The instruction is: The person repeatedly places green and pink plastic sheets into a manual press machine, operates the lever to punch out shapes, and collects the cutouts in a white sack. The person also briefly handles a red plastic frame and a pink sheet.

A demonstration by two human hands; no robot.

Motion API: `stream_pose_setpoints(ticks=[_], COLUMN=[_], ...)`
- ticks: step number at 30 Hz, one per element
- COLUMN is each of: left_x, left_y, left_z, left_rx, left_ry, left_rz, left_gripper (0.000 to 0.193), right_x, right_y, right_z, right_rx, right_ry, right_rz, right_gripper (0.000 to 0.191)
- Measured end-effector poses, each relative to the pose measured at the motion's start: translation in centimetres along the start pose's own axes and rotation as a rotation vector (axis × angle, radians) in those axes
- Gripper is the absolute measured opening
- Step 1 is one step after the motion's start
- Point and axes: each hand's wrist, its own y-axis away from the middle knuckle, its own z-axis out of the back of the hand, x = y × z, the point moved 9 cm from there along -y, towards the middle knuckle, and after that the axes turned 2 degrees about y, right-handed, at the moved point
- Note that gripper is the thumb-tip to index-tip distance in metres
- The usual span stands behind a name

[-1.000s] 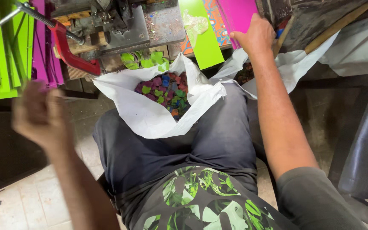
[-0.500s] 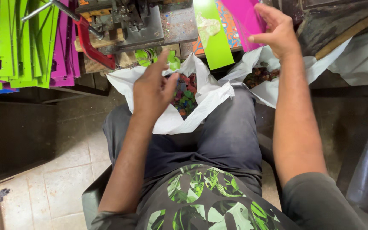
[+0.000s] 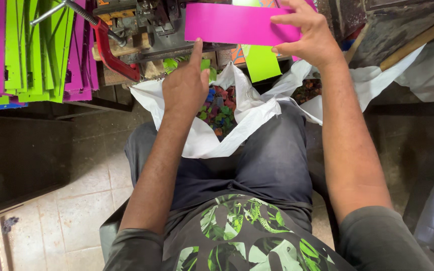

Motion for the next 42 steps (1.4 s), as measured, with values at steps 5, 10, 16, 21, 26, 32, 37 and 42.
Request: stream_pose_setpoints(ticks=[5, 10, 16, 21, 26, 32, 37, 42], left_x=[0.1, 0.1, 0.4, 2.8, 4.0, 3.8, 3.9, 3.8], left_y=[-0.4, -0.3, 0.3, 0.4, 0.6, 0.7, 0.5, 0.5], left_z=[-0.1, -0.1, -0.3, 0.4, 0.1, -0.1, -0.4, -0.1], left_rx=[0.006, 0.038, 0.028, -0.01, -0.021, -0.053, -0.021, -0.019], left_ry=[-0.025, -0.066, -0.083, -0.18, -0.185, -0.135, -0.132, -0.134], left_rz=[0.023, 0.04, 0.059, 0.067, 0.074, 0.057, 0.08, 0.086], left_gripper=[0.078, 0.081, 0.086, 0.09, 0.091, 0.09, 0.089, 0.089], right_x=[-1.5, -1.1, 0.2, 1.5, 0.0, 0.4, 0.6, 0.4], right_y=[-0.4, -0.6, -0.5, -2.3, -2.0, -1.4, -1.5, -1.5], right_z=[1.0, 0.3, 0.0, -4.5, -5.9, -5.6, -5.4, -5.4], right_rx=[-0.241, -0.296, -0.338, -0.39, -0.437, -0.449, -0.45, -0.432], right_ry=[-0.017, -0.346, -0.135, 0.244, 0.067, 0.175, 0.222, 0.205], right_rz=[-0.028, -0.031, -0.104, 0.001, -0.014, 0.021, 0.022, -0.004], right_gripper=[0.054, 0.046, 0.036, 0.051, 0.052, 0.054, 0.056, 0.056])
